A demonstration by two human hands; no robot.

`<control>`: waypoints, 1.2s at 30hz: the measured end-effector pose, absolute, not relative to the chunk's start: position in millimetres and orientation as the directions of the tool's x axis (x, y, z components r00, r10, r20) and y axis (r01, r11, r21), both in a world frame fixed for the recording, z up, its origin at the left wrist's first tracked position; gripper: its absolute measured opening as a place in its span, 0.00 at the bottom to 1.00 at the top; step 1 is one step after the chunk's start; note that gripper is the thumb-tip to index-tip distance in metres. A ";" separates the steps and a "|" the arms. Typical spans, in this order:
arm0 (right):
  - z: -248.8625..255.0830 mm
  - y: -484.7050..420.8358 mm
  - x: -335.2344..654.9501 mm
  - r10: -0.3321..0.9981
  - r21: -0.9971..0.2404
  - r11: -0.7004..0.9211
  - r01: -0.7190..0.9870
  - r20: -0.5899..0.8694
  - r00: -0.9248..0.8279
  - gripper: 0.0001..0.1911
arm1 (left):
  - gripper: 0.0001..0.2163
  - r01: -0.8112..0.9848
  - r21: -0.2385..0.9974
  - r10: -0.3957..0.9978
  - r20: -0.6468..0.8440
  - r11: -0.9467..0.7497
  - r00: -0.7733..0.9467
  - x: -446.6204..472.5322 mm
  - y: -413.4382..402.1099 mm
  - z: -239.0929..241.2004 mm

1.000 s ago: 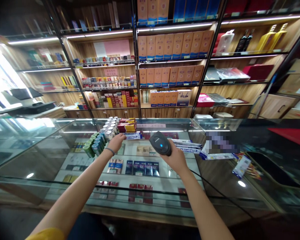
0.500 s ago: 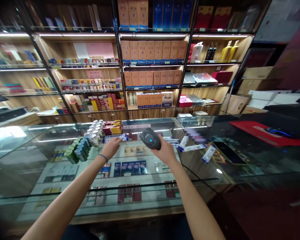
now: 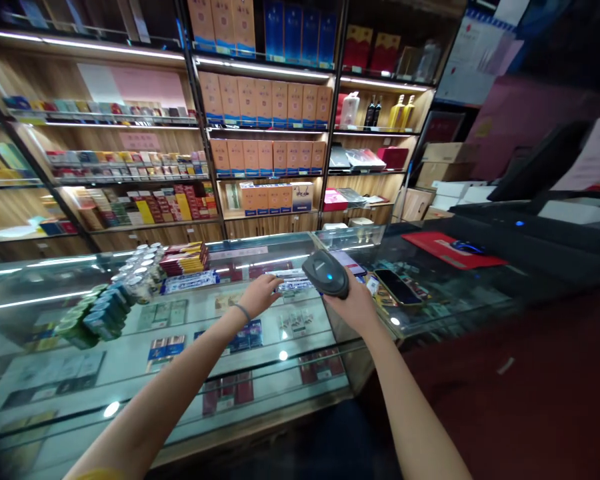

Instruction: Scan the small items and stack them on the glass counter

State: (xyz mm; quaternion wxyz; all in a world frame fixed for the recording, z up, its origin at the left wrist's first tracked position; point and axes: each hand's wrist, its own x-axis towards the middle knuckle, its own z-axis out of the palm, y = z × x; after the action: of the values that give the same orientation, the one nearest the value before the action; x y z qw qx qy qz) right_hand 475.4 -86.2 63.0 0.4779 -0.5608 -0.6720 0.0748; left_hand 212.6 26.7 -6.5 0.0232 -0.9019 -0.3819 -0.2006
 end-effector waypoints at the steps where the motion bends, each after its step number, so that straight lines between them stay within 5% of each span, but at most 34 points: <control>1: 63.4 -89.5 480.2 0.826 -0.639 0.350 0.685 0.556 0.097 0.25 | 0.19 0.685 0.110 0.668 0.377 -0.720 0.642 222.4 27.3 -6.1; 14: 52.3 -99.3 498.2 0.831 -0.665 0.306 0.681 0.536 0.150 0.26 | 0.11 0.738 -0.011 0.722 0.201 -0.674 0.662 261.8 18.2 8.0; 20: 50.9 -88.8 483.0 0.810 -0.618 0.303 0.726 0.568 0.146 0.25 | 0.13 0.738 0.410 0.841 0.341 -0.536 0.421 215.3 16.1 8.4; 26: 54.3 -68.6 451.5 0.789 -0.635 0.368 0.680 0.599 0.133 0.31 | 0.14 0.472 0.843 0.962 0.176 -0.257 0.208 141.3 23.0 13.1; 31: 50.8 -46.9 413.2 0.804 -0.645 0.412 0.643 0.590 0.076 0.27 | 0.19 0.136 0.984 0.987 0.095 -0.112 0.128 79.1 21.6 6.0; 36: 42.5 -27.6 371.3 0.816 -0.649 0.455 0.609 0.578 0.005 0.27 | 0.21 -0.143 0.990 0.997 0.010 0.002 0.082 41.1 18.8 -2.7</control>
State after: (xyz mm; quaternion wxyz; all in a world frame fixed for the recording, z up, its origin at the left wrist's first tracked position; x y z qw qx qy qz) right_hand 371.3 -27.6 42.5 0.4914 -0.5111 -0.6973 0.1052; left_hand 41.1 18.8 -2.7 -0.5538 -0.4842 -0.4408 -0.5143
